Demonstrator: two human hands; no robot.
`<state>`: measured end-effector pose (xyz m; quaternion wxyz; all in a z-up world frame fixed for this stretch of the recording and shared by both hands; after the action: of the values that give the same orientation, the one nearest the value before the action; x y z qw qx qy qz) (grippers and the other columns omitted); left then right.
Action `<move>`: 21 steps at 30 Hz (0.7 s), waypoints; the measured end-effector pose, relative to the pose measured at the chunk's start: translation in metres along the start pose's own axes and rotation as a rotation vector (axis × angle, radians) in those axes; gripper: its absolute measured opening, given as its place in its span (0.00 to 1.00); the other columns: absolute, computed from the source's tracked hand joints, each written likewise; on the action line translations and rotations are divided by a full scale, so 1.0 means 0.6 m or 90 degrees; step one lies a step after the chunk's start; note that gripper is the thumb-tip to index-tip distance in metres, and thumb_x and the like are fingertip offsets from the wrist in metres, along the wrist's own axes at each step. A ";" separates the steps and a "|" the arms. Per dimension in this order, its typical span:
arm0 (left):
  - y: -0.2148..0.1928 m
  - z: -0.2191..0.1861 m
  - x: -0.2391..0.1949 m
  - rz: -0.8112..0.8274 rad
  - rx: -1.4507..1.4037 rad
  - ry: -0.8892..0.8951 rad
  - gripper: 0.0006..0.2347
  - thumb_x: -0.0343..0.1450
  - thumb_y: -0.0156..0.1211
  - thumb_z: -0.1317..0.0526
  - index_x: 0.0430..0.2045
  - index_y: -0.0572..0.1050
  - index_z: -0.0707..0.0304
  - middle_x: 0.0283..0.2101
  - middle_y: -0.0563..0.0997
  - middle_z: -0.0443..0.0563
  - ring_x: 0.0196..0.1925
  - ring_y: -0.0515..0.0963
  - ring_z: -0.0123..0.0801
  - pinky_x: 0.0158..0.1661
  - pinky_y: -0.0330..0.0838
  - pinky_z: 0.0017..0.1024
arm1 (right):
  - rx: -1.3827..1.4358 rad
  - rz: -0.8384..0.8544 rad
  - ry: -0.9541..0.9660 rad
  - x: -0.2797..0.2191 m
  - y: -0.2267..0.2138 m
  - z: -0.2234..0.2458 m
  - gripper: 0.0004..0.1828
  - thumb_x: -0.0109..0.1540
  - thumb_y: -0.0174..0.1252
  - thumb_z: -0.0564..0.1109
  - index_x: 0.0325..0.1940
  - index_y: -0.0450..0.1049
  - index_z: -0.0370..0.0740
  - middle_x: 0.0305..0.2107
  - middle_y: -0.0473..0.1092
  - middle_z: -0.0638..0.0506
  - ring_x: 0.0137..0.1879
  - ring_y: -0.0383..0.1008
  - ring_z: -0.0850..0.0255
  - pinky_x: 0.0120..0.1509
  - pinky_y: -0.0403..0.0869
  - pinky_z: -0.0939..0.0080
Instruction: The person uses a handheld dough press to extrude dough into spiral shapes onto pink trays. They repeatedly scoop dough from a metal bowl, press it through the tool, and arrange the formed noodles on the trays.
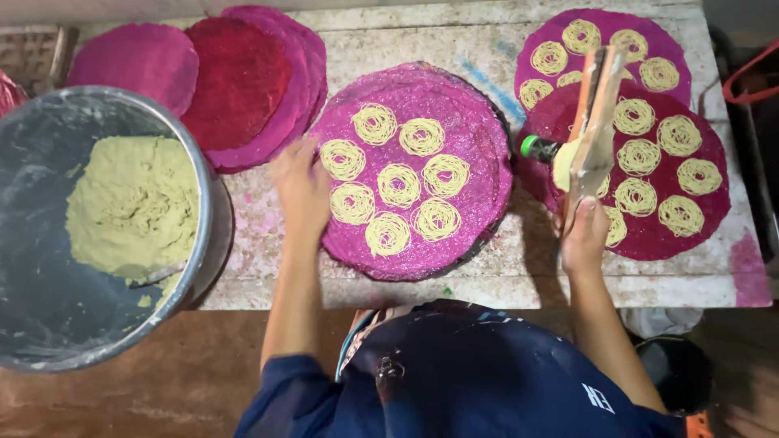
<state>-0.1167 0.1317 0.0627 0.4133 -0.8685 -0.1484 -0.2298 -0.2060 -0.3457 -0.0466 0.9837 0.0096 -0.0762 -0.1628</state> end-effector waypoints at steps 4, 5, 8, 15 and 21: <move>-0.084 0.085 -0.130 0.019 -0.012 -0.147 0.15 0.70 0.53 0.70 0.51 0.76 0.66 0.50 0.78 0.63 0.56 0.72 0.54 0.61 0.62 0.44 | 0.072 0.086 0.063 0.016 0.110 0.026 0.25 0.70 0.53 0.61 0.58 0.70 0.37 0.27 0.64 0.58 0.29 0.62 0.71 0.30 0.60 0.71; -0.094 0.093 -0.151 0.016 -0.006 -0.143 0.15 0.70 0.53 0.70 0.52 0.76 0.67 0.51 0.78 0.63 0.57 0.72 0.55 0.62 0.61 0.45 | 0.052 0.132 0.071 0.023 0.156 0.035 0.25 0.69 0.57 0.58 0.60 0.70 0.35 0.29 0.64 0.57 0.31 0.60 0.70 0.31 0.59 0.70; -0.103 0.115 -0.179 0.021 0.005 -0.139 0.16 0.70 0.52 0.68 0.51 0.77 0.68 0.53 0.78 0.64 0.59 0.72 0.54 0.64 0.58 0.47 | -0.205 0.305 -0.205 0.052 0.336 0.113 0.26 0.68 0.62 0.51 0.64 0.68 0.31 0.47 0.74 0.44 0.51 0.74 0.54 0.57 0.72 0.56; -0.075 0.090 -0.205 0.078 -0.041 -0.134 0.15 0.69 0.50 0.66 0.48 0.79 0.64 0.52 0.81 0.57 0.57 0.76 0.50 0.60 0.63 0.43 | -0.420 0.501 -0.146 0.114 0.808 0.036 0.33 0.57 0.66 0.53 0.62 0.67 0.36 0.41 0.75 0.39 0.45 0.78 0.46 0.49 0.76 0.46; -0.046 0.041 -0.172 0.171 -0.139 -0.042 0.16 0.65 0.54 0.68 0.47 0.78 0.65 0.52 0.81 0.58 0.55 0.76 0.51 0.58 0.67 0.42 | -0.525 0.507 -0.050 0.083 1.003 -0.060 0.27 0.57 0.64 0.42 0.58 0.67 0.35 0.47 0.74 0.34 0.53 0.75 0.42 0.54 0.75 0.46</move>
<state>-0.2100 0.1610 0.0134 0.3384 -0.9274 -0.0186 -0.1584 0.0380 0.2078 -0.0487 0.8880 -0.4102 -0.0404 0.2039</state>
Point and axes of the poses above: each hand's wrist, its own x-axis towards the middle knuckle, its own y-axis out of the palm, z = x × y, the point moved 10 cm from there along x, towards the middle knuckle
